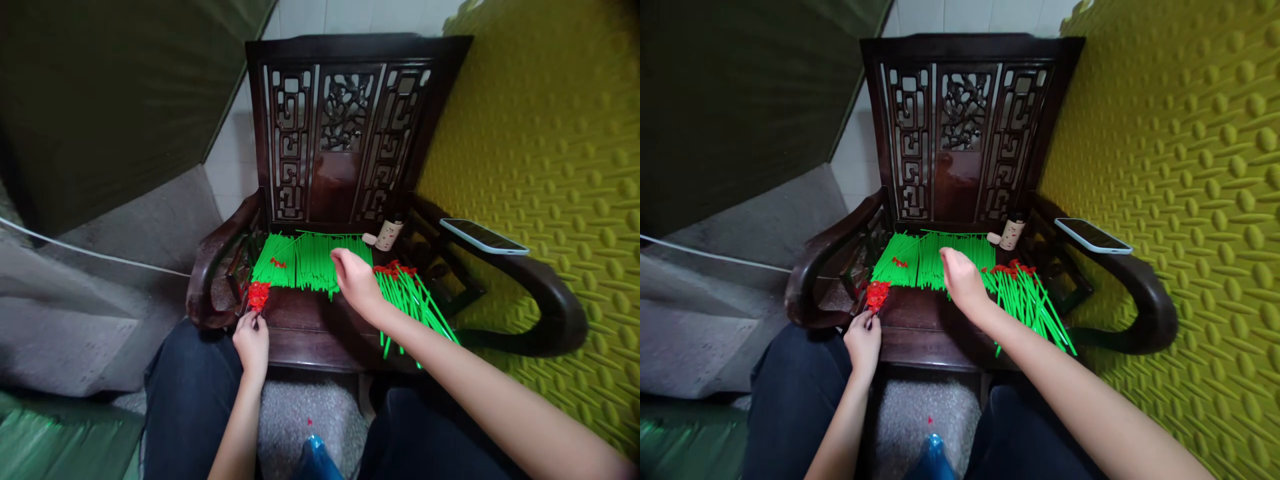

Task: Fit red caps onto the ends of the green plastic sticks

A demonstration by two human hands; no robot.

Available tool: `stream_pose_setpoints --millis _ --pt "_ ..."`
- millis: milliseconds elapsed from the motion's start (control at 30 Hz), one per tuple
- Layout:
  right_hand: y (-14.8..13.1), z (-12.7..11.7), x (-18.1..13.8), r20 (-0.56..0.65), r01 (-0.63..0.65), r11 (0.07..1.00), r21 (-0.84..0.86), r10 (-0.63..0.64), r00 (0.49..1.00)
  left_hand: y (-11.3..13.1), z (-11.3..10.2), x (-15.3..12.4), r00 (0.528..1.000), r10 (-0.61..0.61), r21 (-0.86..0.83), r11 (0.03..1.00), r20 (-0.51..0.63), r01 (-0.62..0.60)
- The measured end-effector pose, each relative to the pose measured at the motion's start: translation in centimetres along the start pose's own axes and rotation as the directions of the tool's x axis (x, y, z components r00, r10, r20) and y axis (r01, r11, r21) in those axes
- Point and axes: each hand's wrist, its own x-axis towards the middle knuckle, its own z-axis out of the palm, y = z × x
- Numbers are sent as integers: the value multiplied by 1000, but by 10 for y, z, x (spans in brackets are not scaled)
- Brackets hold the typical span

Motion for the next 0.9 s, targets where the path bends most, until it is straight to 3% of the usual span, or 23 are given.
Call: stream_pose_setpoints --millis 133,300,500,633,767,900 --pt "-7 -14 6 -193 -30 990 137 56 980 0 2 -1 993 -109 -127 987 -49 102" --pt "-18 -19 6 -230 -52 960 277 119 966 5 5 -5 978 -205 -298 937 -49 182" --pt "-33 -6 0 -63 -83 908 410 119 991 8 15 -11 955 -294 -482 831 44 278" --pt "-33 13 -2 56 -199 849 489 197 979 11 15 -12 925 -356 -568 738 132 365" --pt "-25 40 -8 246 -373 774 512 283 927 18 12 -13 881 -396 -593 654 260 469" --pt "-12 60 -26 500 -537 704 464 292 815 26 11 -16 811 -419 -597 550 408 584"
